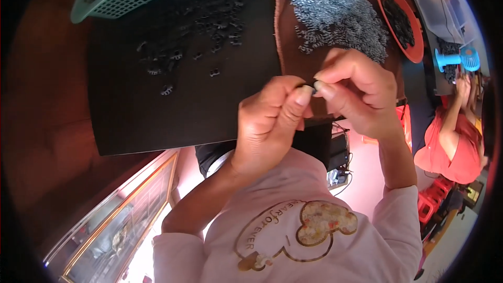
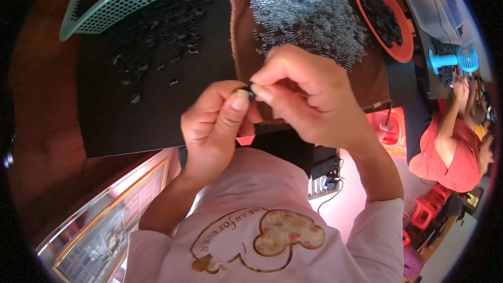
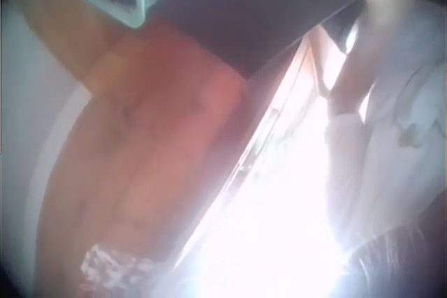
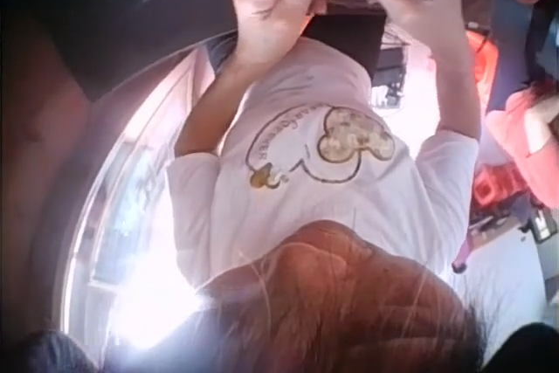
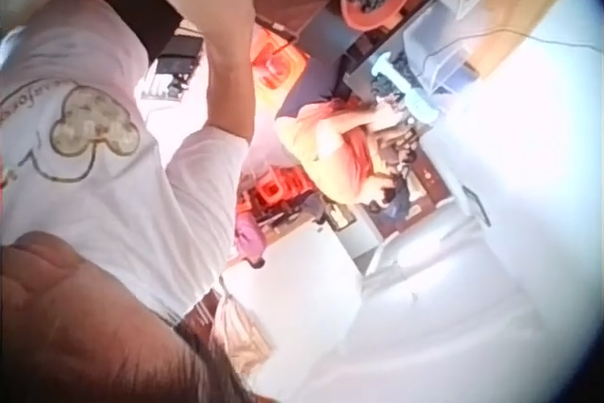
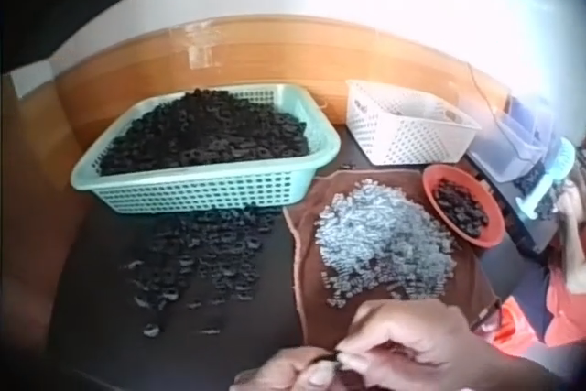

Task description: Manually assembling small black plastic clips by inserting a smaller white component into them.

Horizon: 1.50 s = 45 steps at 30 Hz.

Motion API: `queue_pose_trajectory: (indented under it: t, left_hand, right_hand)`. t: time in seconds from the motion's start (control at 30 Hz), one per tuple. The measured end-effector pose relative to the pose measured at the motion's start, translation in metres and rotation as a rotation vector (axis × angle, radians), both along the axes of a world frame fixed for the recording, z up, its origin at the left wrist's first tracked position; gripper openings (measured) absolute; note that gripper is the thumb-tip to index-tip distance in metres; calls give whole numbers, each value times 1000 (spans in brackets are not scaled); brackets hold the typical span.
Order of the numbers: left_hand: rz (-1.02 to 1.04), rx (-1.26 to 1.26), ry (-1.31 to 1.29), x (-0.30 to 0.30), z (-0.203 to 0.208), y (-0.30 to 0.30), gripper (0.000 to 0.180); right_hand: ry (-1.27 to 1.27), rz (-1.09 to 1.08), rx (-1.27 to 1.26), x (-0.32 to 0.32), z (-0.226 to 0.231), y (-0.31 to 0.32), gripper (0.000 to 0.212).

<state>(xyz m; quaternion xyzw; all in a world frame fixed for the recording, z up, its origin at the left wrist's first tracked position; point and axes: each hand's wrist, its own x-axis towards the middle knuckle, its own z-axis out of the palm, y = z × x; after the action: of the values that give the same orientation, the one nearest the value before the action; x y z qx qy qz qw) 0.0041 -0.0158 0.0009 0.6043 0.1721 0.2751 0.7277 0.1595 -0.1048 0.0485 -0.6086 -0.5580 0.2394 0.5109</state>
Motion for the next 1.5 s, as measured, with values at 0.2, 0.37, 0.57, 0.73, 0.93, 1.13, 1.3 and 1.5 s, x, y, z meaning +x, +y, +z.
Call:
queue_pose_trajectory:
  t: [0.2,0.37,0.57,0.73,0.93,1.13,1.3,1.5]
  left_hand:
    - [-89,-109,-12,-6,2,5,19]
    - [-133,-115,-48,-9,0,8,21]
    - [-133,-118,-14,-6,2,9,19]
    - [-136,-143,-33,-3,3,6,17]
    - [-128,-119,23,-4,4,4,16]
    - [-97,-244,8,-4,12,9,13]
    - [-156,-396,27,-3,17,20,15]
    - [-138,-304,-32,-2,14,14,15]
  right_hand:
    - [104,19,-129,2,5,1,10]
    - [80,129,-176,10,3,2,8]
    - [-20,130,-100,9,1,1,6]
    - [-185,86,39,7,-1,0,4]
    - [-232,105,84,10,-9,-3,11]
    - [-413,23,178,4,-12,-5,28]
    - [-640,31,187,7,-4,-6,34]
    - [-851,-7,220,11,-8,-8,36]
